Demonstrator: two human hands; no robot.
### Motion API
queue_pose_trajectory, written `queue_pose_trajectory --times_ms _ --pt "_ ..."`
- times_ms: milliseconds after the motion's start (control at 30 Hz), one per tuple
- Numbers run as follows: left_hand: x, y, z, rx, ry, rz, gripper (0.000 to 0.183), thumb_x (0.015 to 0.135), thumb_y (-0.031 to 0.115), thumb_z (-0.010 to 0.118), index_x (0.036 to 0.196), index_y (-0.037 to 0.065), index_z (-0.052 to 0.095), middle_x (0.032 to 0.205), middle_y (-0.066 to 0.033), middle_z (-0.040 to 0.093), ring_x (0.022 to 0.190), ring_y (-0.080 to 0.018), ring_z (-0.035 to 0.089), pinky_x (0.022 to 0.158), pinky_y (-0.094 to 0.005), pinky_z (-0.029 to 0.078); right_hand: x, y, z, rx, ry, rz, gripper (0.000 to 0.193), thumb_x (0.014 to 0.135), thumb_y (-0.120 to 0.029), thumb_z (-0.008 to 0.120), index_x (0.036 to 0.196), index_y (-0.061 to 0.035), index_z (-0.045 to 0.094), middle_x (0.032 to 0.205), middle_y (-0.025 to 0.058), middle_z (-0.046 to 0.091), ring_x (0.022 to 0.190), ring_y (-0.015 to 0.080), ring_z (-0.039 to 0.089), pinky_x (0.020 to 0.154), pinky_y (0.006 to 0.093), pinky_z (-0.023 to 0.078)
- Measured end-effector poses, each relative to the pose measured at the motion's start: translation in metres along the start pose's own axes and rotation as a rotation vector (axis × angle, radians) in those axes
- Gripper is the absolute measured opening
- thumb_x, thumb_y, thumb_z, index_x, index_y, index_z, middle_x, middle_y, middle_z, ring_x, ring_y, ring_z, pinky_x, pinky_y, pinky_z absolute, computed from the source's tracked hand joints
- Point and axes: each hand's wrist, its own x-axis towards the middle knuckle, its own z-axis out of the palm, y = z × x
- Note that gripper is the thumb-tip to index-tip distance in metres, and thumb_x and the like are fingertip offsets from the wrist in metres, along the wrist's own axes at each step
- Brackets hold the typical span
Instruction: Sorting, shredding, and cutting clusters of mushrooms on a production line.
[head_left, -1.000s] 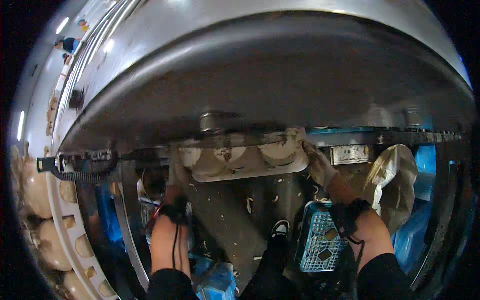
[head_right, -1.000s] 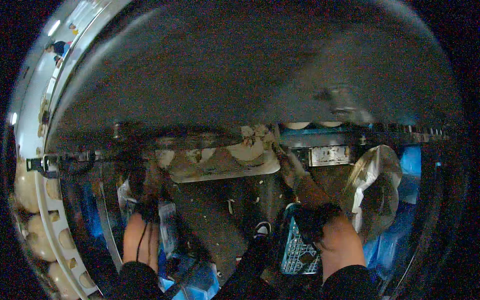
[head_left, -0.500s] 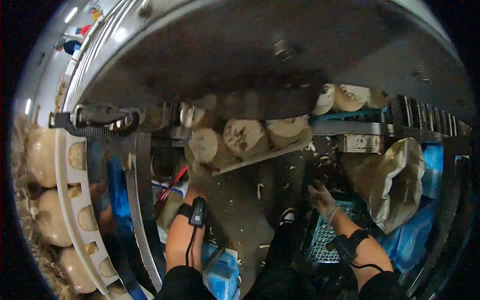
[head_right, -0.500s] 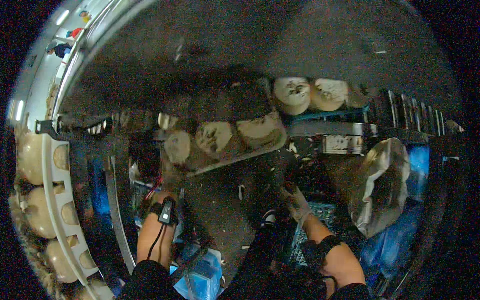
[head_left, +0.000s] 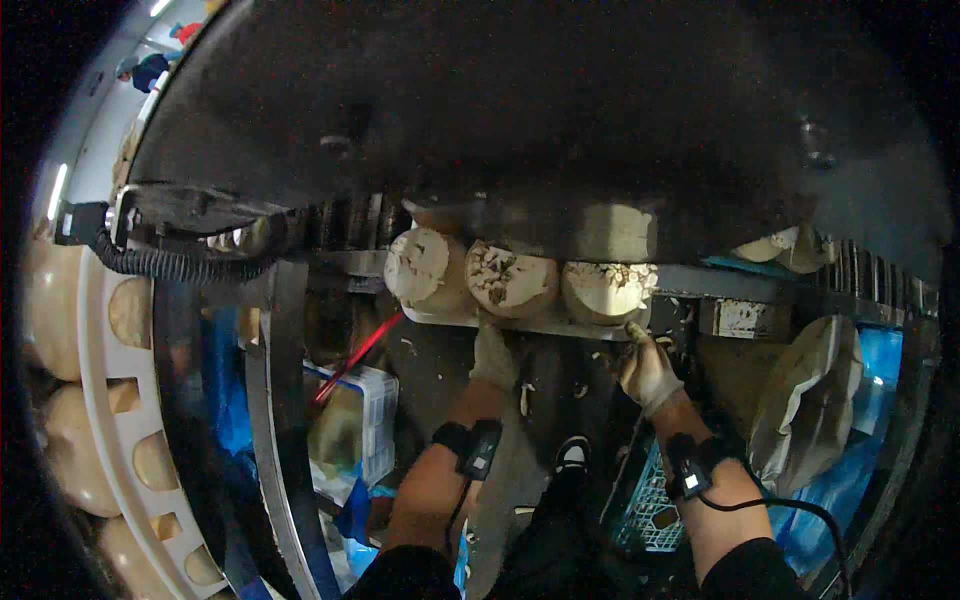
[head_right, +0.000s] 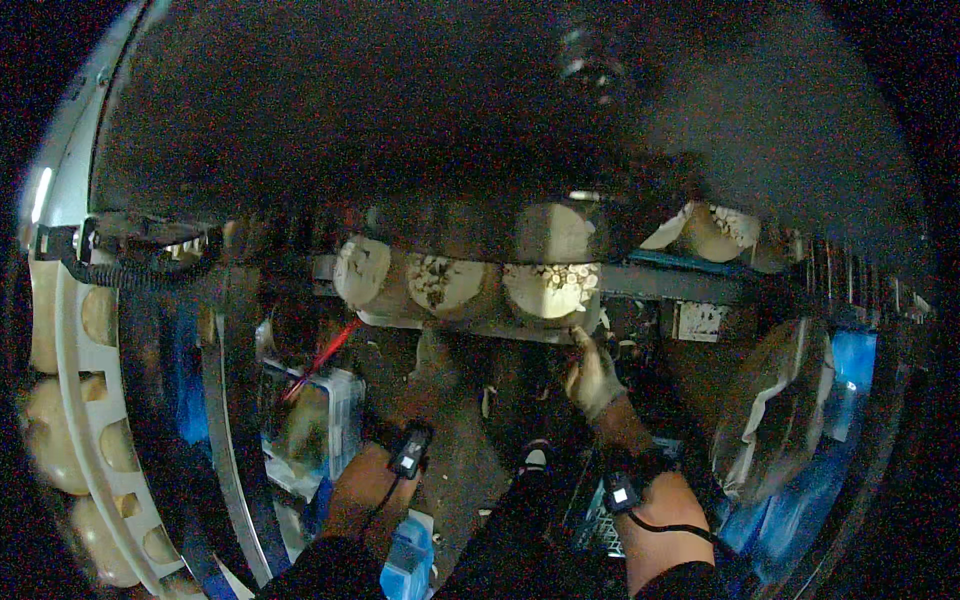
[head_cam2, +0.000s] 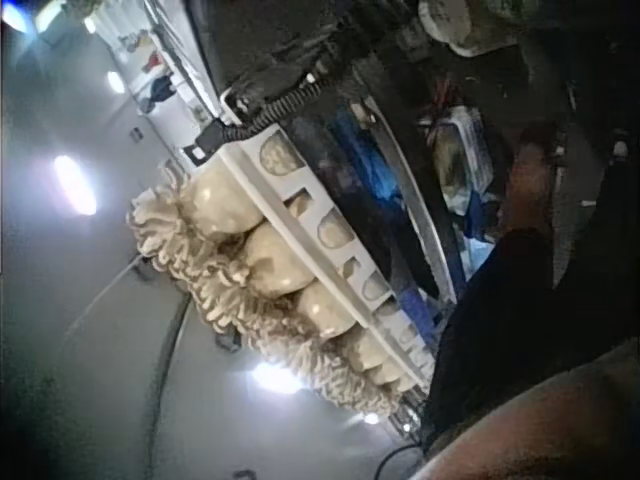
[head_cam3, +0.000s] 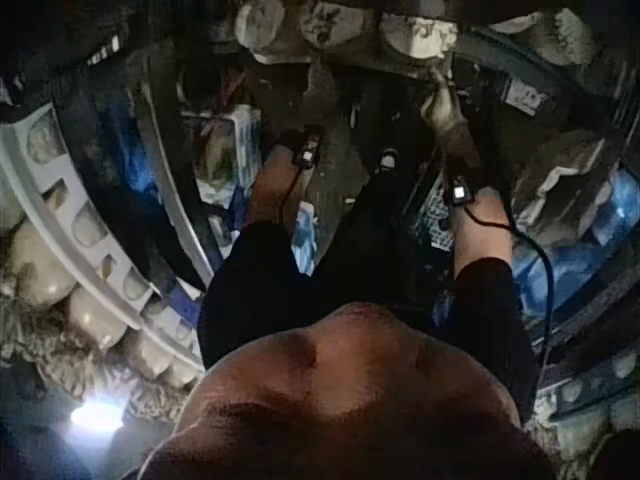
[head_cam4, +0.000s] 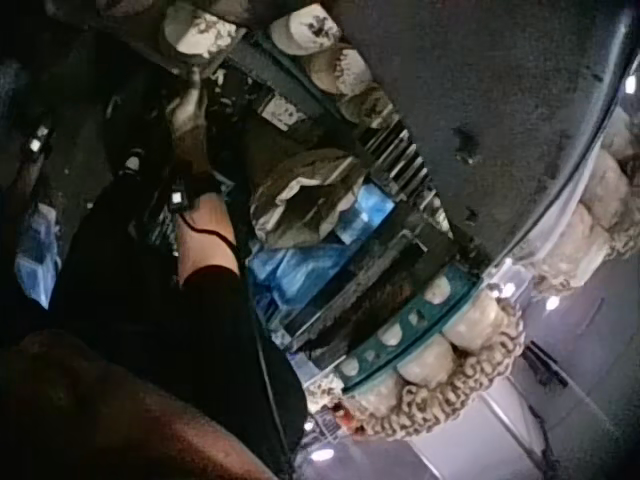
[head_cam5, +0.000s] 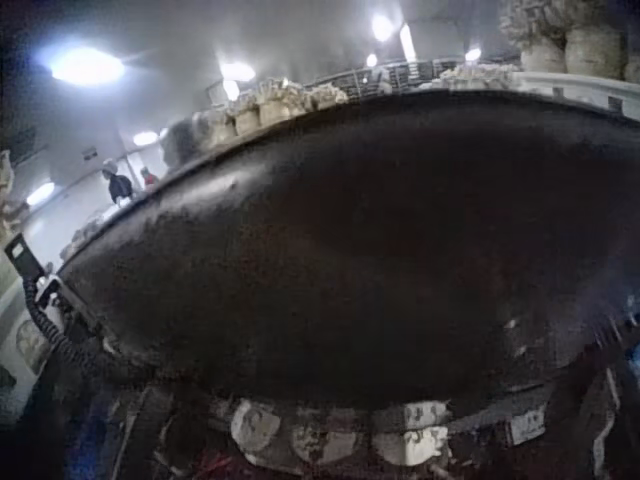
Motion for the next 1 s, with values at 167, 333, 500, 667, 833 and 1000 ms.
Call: queue_pose_trajectory --times_ms 167,333,500,667,833,1000 --pt "-0.008 0.057 0.035 -0.113 -0.049 -0.269 0.042 0.094 0.016 0.038 0.132 -0.001 0.041 0.136 -0.0188 0.042 0.123 -0.0325 0.043 0.107 -0.0364 0.032 -0.005 -0.015 0.051 0.347 0.057 0.022 0.019 0.089 -0.027 0.048 0.099 -0.011 0.053 0.078 0.0035 0.057 0.06 0.0173 0.054 0.055 0.0314 0.049" --pt "0.044 0.128 -0.005 0.152 -0.028 0.011 0.043 0.093 0.017 0.039 0.133 -0.001 0.04 0.138 -0.0179 0.039 0.127 -0.032 0.039 0.109 -0.0361 0.029 -0.029 -0.082 0.146 0.129 -0.304 -0.103 0.027 0.092 -0.028 0.048 0.114 -0.012 0.053 0.09 0.0014 0.058 0.075 0.0118 0.053 0.068 0.0279 0.047" --pt "0.035 0.206 -0.002 0.54 -0.111 0.179 0.045 0.093 0.018 0.039 0.134 0.0 0.039 0.141 -0.017 0.036 0.13 -0.0315 0.035 0.11 -0.0357 0.026 -0.06 -0.025 0.115 -0.004 -0.37 -0.144 0.047 0.094 -0.038 0.049 0.129 -0.0071 0.045 0.125 0.0049 0.052 0.098 0.0181 0.054 0.082 0.0347 0.045" --pt "-0.121 0.212 0.087 1.369 -0.236 -0.182 0.048 0.092 0.013 0.037 0.138 0.001 0.033 0.141 -0.0179 0.035 0.134 -0.0294 0.028 0.112 -0.0351 0.022 -0.22 0.024 0.002 -0.802 0.081 -0.042 0.033 0.092 -0.011 0.052 0.122 0.001 0.046 0.105 0.0099 0.056 0.096 0.0155 0.053 0.083 0.0265 0.044" --pt "-0.237 0.08 -0.008 1.153 -0.367 -0.189 0.061 0.094 0.045 0.044 0.131 -0.004 0.04 0.111 -0.0127 0.056 0.088 -0.0199 0.055 0.07 -0.0315 0.047 -0.392 0.067 -0.09 -1.09 0.263 -0.016 0.039 0.087 -0.018 0.058 0.117 0.0041 0.048 0.095 0.0137 0.06 0.086 0.02 0.058 0.078 0.0292 0.046" --pt "-0.362 0.056 0.115 0.749 -0.51 -0.508 0.05 0.095 0.037 0.047 0.128 0.0 0.041 0.112 -0.0086 0.056 0.102 -0.0208 0.052 0.09 -0.032 0.042 -0.568 0.031 -0.07 -1.148 0.47 -0.169 0.043 0.087 -0.021 0.057 0.12 0.0047 0.046 0.101 0.0189 0.063 0.097 0.031 0.061 0.083 0.0365 0.047"
